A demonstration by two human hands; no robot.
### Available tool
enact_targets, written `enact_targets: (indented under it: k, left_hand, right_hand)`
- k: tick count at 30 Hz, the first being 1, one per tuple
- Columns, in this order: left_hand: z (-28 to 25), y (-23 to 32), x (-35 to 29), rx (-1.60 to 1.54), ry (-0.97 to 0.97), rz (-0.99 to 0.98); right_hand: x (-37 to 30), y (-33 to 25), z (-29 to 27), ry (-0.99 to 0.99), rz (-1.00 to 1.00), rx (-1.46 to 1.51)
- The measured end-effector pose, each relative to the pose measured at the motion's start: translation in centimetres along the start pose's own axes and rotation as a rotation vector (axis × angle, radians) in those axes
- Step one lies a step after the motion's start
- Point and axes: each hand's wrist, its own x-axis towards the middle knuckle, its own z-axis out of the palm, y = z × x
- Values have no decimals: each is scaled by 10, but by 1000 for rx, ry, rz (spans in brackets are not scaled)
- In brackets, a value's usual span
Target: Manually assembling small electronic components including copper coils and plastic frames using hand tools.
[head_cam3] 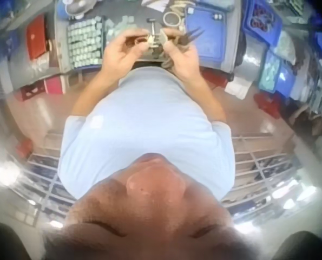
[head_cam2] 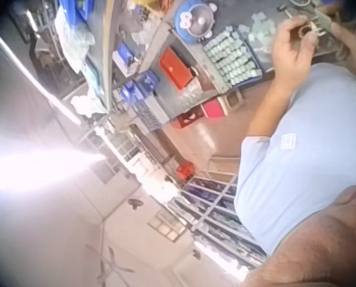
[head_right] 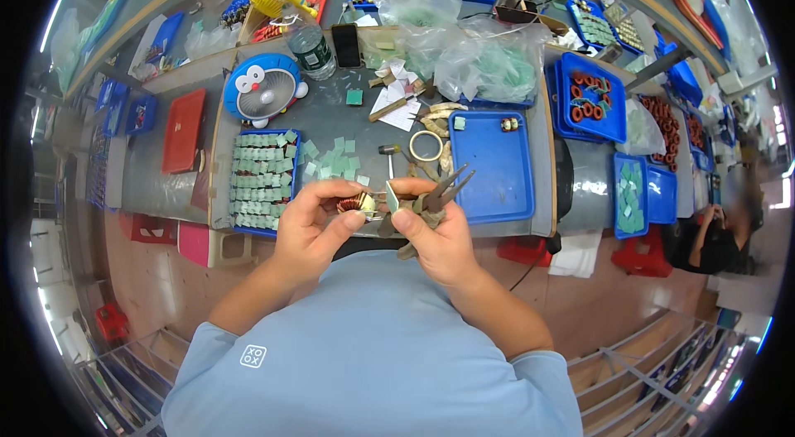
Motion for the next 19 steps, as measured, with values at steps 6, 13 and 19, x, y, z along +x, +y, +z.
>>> enact_targets:
  k: [6,13,19]
  left_hand:
    - [4,-1,4,91,68,126]
    - [7,13,13,299,117,285]
    - [8,19,16,119,38,74]
  right_hand:
    - [5,1,-7,-26,-30,-63]
    - [5,-2,-11,-25,-56,-131]
    - [14,-7,-28,-137,-163,-284]
